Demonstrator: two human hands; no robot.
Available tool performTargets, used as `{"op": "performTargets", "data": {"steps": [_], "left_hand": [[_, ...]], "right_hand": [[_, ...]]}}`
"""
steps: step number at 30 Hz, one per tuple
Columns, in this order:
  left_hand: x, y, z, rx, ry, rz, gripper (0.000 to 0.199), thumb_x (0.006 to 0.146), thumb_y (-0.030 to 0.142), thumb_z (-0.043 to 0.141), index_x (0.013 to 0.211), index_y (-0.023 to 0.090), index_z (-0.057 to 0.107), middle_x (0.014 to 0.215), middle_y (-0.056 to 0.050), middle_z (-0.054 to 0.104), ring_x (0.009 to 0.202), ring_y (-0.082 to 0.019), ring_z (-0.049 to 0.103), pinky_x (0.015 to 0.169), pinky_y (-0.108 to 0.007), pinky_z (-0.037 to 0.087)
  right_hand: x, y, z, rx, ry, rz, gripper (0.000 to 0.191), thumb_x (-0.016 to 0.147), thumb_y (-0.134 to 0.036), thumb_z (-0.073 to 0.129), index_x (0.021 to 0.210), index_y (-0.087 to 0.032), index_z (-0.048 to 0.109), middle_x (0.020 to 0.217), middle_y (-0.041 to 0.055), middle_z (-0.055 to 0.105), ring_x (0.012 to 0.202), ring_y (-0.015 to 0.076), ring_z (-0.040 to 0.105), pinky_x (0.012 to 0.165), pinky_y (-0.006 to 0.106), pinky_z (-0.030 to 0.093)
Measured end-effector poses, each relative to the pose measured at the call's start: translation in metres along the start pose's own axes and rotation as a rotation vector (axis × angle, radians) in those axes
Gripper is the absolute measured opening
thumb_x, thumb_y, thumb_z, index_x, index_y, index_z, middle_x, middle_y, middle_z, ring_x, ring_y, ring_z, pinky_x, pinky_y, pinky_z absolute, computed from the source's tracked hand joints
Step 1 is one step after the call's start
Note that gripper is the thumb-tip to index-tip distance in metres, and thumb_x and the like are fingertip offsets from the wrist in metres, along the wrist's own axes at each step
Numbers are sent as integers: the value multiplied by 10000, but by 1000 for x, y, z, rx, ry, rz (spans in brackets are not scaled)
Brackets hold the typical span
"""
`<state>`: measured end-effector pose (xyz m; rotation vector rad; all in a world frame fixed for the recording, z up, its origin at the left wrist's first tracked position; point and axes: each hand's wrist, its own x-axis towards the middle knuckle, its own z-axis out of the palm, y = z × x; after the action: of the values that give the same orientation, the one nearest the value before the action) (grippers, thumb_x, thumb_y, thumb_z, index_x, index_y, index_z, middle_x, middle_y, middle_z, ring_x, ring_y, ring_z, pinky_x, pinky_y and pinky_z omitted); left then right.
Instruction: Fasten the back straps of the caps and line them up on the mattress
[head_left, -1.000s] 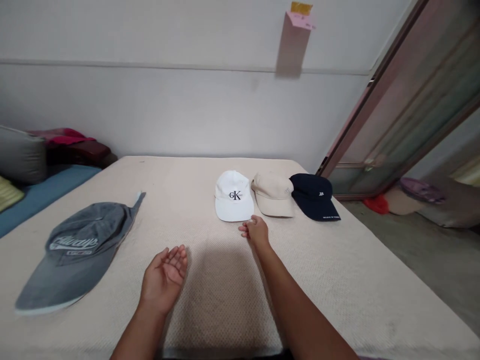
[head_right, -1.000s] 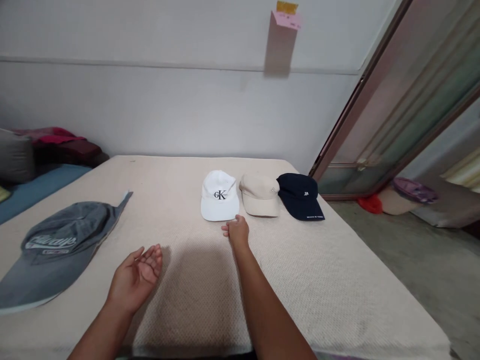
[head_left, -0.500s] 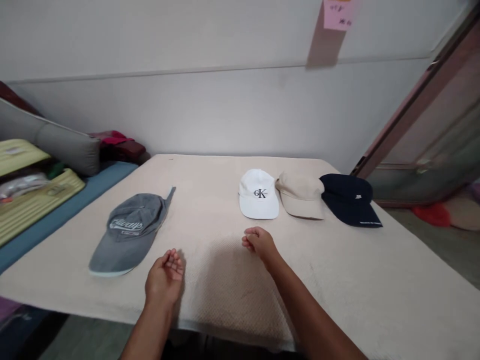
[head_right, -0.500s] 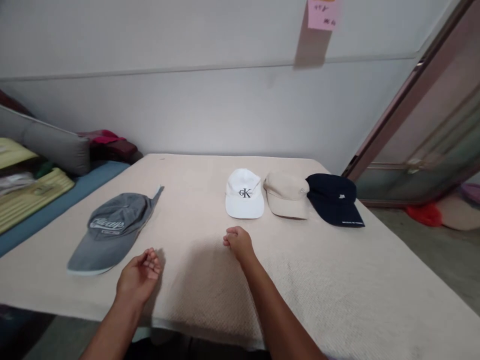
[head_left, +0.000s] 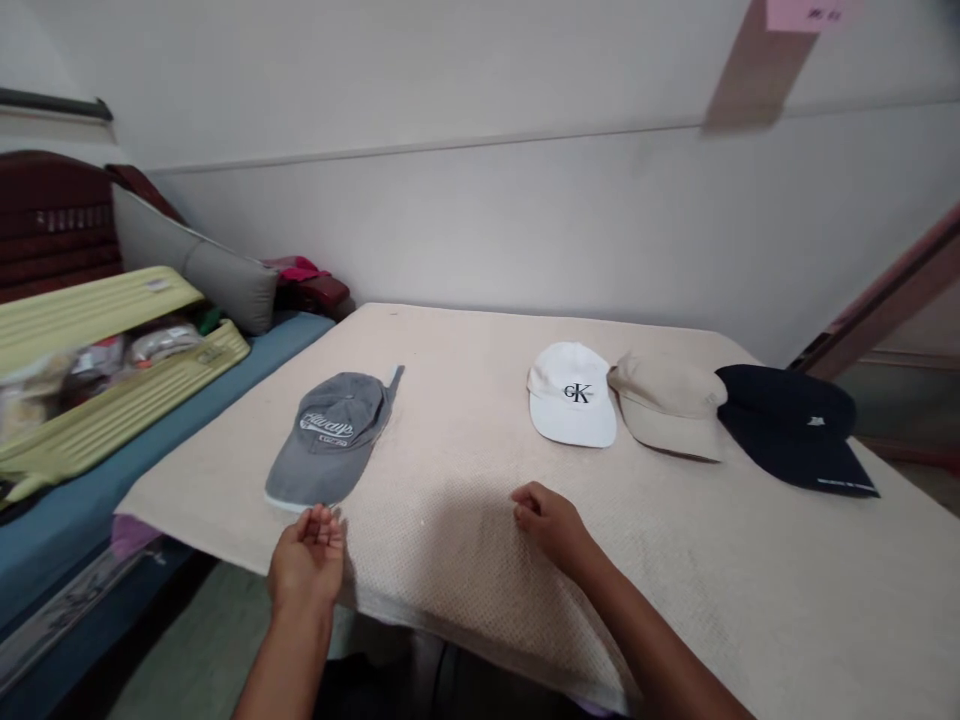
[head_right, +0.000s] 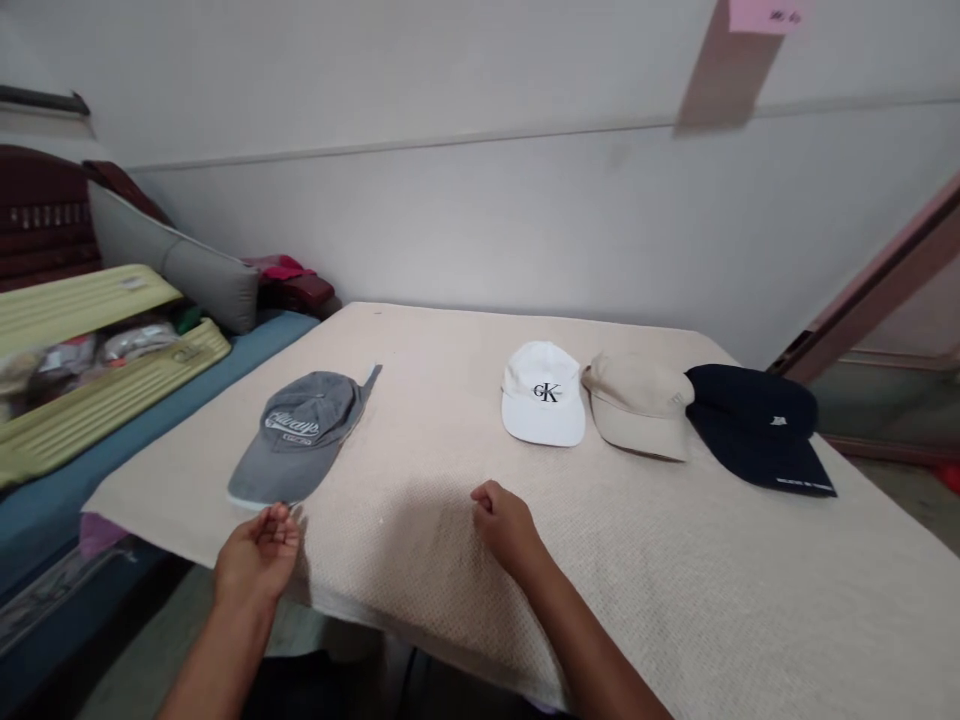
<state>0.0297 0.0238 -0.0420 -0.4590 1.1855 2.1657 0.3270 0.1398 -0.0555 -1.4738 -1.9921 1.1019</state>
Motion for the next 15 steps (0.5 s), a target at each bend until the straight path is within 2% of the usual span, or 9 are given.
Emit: {"op": "performTargets", "data": {"steps": [10, 15], "left_hand": [[-10, 3, 2, 9, -8, 61, 129, 758, 53, 508, 692, 136, 582, 713, -9, 607, 666, -92, 602, 565, -186, 508], [-11, 4, 6, 21, -58, 49, 137, 753, 39, 508, 679, 127, 582, 695, -12, 602, 618, -79, 586, 512, -160, 473]], "right_hand": [[-4, -8, 3, -140, -40, -90, 122, 757, -161, 464, 822, -172, 567, 711, 28, 607, 669, 156, 535, 609, 266, 327], [-8, -11, 2, -166, -53, -108, 142, 760, -148, 457, 844, -170, 569, 742, 39, 624, 694, 162, 544, 629, 271, 330]]}}
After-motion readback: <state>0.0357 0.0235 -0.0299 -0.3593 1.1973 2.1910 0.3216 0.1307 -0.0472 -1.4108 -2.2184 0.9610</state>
